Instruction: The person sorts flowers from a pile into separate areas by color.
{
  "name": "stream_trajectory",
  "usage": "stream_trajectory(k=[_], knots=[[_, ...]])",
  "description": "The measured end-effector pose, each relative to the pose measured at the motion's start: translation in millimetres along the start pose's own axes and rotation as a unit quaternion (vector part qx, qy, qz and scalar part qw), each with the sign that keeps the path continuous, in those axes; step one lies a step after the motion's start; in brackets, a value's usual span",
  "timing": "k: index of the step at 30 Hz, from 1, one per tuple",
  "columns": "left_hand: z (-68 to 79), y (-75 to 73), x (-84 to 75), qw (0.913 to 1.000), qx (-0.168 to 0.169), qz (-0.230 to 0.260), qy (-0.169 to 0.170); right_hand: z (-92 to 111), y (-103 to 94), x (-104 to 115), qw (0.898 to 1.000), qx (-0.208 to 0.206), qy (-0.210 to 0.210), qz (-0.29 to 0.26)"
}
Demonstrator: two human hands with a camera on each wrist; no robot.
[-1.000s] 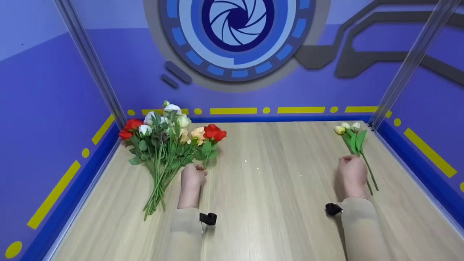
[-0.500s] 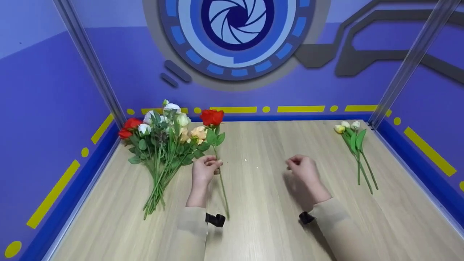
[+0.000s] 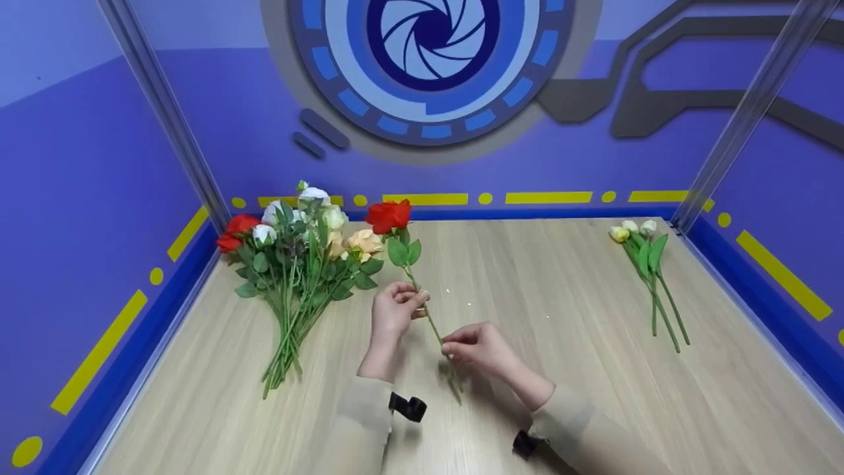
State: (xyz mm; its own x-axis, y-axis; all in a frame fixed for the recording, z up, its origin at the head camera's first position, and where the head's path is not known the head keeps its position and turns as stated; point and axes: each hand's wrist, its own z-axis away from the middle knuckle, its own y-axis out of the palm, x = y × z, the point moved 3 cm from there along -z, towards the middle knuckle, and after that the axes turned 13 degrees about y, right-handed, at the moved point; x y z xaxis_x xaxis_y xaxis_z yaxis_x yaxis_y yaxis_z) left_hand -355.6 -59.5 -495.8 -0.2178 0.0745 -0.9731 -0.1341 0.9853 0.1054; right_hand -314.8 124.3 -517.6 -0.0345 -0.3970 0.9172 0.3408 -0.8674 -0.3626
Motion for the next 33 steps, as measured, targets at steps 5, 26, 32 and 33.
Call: stream_trajectory(k=[5,26,32,33], knots=[[3.3,5.5,0.0,0.9999,0.013,0.005,-0.005,1.6,3.4,0.1,1.0,-0.008,-0.008,0.01],[-11.6,-82.4,1.8,0.8856,-0.029,-0.463,-0.012,-15.7,-84.3,-22.2,0.989,-0.125,0.082,0.011],[-12.3,-100.9,7.5,0.854,-0.023,-0.518,-0.038,-17.0,-129.2,-35.1,0.975,-0.181,0.115,0.057],[-12.3,-102.1,8.3,0.8507,-0.022,-0.524,-0.039,-16.7,-135.4,-37.5,0.974,-0.185,0.12,0.06]])
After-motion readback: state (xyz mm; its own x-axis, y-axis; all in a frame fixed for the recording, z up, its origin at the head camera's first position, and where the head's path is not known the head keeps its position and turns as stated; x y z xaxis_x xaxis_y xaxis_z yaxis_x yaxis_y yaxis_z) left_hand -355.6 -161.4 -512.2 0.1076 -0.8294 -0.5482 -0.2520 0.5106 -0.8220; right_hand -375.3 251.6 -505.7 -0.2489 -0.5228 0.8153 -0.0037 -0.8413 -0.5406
